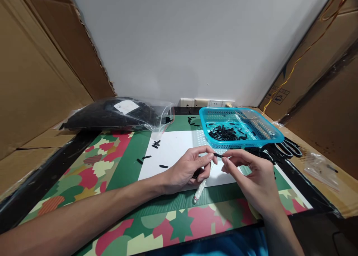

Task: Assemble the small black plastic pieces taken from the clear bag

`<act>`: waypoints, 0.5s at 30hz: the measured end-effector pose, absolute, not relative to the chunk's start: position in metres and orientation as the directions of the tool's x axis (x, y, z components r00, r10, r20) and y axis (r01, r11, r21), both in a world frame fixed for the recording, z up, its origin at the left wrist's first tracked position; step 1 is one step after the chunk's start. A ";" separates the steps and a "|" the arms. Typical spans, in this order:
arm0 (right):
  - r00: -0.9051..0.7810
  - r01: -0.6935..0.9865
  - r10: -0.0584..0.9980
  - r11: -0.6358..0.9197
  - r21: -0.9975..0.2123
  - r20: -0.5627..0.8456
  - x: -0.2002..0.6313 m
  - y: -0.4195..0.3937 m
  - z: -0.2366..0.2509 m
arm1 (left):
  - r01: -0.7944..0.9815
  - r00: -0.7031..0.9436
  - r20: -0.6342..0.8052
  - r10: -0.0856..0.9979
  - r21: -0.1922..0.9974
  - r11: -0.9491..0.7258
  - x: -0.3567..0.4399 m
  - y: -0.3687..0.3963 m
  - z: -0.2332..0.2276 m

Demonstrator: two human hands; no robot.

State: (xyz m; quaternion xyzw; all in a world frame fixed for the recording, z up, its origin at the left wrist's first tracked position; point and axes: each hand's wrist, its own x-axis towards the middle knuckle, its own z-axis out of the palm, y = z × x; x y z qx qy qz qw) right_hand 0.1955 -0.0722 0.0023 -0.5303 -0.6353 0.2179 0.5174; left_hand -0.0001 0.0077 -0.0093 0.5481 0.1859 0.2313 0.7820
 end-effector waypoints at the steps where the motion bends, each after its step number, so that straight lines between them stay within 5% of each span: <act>1: 0.101 0.446 0.902 0.336 -0.830 0.419 0.196 -0.072 0.002 | -0.155 0.826 -0.041 0.562 0.942 0.297 0.000 0.008 -0.010; 15: 0.082 0.409 0.935 0.284 -0.867 0.345 0.197 -0.074 0.002 | -0.130 0.826 -0.086 0.557 0.932 0.338 -0.001 0.008 -0.007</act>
